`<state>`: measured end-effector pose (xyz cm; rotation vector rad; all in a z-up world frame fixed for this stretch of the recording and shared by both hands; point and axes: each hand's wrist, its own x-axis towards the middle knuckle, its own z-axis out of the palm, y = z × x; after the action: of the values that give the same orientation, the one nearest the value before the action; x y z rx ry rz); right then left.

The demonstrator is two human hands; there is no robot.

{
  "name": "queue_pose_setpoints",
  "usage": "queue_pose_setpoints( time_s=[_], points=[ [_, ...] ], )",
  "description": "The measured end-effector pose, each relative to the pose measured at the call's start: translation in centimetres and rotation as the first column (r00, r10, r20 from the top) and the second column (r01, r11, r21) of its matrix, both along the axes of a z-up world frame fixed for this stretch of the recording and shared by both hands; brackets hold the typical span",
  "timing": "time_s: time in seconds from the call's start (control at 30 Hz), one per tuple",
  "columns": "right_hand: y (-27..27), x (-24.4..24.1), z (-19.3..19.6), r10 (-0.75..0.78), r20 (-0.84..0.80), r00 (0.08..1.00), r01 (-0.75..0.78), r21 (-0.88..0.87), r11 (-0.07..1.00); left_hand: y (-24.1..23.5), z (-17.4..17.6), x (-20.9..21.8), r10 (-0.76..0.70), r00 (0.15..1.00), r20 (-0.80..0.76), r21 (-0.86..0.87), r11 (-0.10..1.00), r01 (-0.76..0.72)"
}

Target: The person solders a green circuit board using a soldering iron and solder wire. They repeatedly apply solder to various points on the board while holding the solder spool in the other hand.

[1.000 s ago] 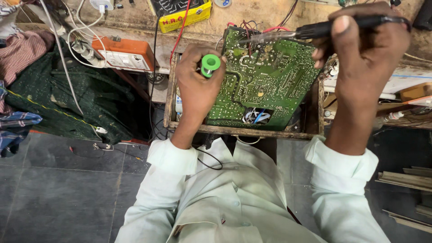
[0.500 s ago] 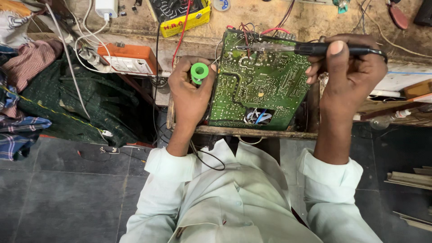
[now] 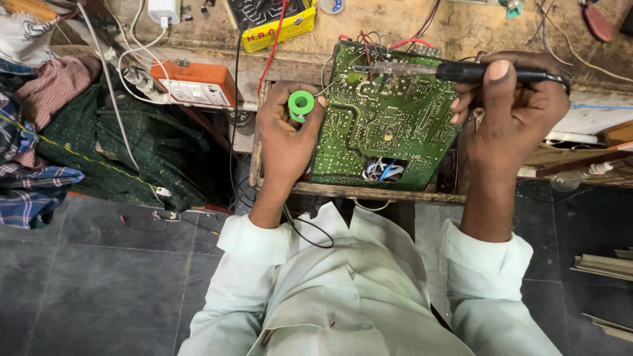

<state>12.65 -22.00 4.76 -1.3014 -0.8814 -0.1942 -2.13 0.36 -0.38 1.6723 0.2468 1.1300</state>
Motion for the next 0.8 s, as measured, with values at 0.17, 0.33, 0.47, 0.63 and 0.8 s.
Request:
queue_pose_setpoints(
  time_s=[0.17,0.33,0.47,0.63,0.8],
  points=[
    [0.2,0.2,-0.3,-0.006,-0.016,1.000,0.007,0.015,1.000,0.0,-0.1,-0.1,-0.009,1.000,-0.002,-0.024,1.000,0.009],
    [0.1,0.8,-0.6,0.000,0.030,1.000,-0.001,0.046,0.999,-0.2,-0.2,-0.2,-0.017,1.000,-0.003,-0.033,0.999,0.017],
    [-0.4,1.5,-1.2,-0.019,0.124,0.992,0.002,0.133,0.991,-0.7,-0.5,-0.3,-0.106,0.994,0.014,-0.132,0.985,0.107],
    [-2.2,-1.4,-3.5,0.015,0.093,0.996,-0.040,0.262,0.964,-3.0,-0.5,-1.5,-0.315,0.947,0.055,-0.042,0.947,0.318],
    [-2.2,-5.7,-4.8,0.191,0.025,0.981,-0.192,0.047,0.980,-5.8,2.3,-3.8,-0.520,0.852,0.066,-0.032,0.852,0.523]
  ],
)
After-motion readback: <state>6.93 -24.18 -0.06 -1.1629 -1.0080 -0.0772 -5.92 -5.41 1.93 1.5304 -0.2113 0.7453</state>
